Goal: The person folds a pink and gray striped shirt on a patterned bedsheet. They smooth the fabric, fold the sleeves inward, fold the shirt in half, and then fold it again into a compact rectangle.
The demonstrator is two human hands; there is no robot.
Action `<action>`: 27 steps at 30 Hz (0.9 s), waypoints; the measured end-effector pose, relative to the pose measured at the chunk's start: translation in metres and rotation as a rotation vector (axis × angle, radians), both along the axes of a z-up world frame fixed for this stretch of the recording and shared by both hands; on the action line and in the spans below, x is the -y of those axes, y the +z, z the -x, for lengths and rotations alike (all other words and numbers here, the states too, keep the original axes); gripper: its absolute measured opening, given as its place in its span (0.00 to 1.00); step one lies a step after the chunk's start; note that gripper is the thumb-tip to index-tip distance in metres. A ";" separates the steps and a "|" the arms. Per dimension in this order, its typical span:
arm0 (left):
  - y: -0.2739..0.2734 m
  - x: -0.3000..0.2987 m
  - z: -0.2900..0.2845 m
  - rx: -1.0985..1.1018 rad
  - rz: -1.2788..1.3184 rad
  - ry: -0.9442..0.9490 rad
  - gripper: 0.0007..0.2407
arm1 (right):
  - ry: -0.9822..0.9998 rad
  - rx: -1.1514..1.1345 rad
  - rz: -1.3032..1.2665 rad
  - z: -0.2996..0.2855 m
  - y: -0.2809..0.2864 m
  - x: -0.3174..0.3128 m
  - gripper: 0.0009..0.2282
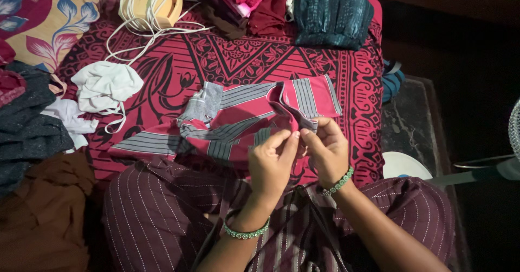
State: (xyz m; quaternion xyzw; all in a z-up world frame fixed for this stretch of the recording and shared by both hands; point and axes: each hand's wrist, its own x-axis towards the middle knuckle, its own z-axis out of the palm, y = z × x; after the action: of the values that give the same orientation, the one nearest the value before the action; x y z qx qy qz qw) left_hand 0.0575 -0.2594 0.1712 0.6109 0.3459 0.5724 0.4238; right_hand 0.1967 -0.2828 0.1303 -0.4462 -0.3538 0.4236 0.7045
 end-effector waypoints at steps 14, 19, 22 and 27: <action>0.006 -0.002 0.007 -0.166 -0.243 0.009 0.07 | -0.009 0.348 0.079 -0.008 0.025 0.013 0.12; -0.005 -0.009 0.011 -0.258 -0.338 -0.069 0.06 | -0.119 1.231 -0.321 -0.035 0.039 0.005 0.21; -0.011 -0.012 0.015 -0.252 -0.268 -0.242 0.09 | 0.108 1.130 -0.323 -0.045 0.028 0.000 0.19; -0.018 -0.014 0.012 -0.219 -0.199 -0.182 0.08 | 0.013 1.008 -0.142 -0.050 0.004 -0.005 0.12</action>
State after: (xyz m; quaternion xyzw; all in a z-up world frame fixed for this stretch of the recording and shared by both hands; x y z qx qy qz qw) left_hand 0.0457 -0.2456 0.1531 0.7374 0.2748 0.4929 0.3711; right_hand 0.2466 -0.2778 0.1342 -0.5440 -0.6804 0.1351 0.4721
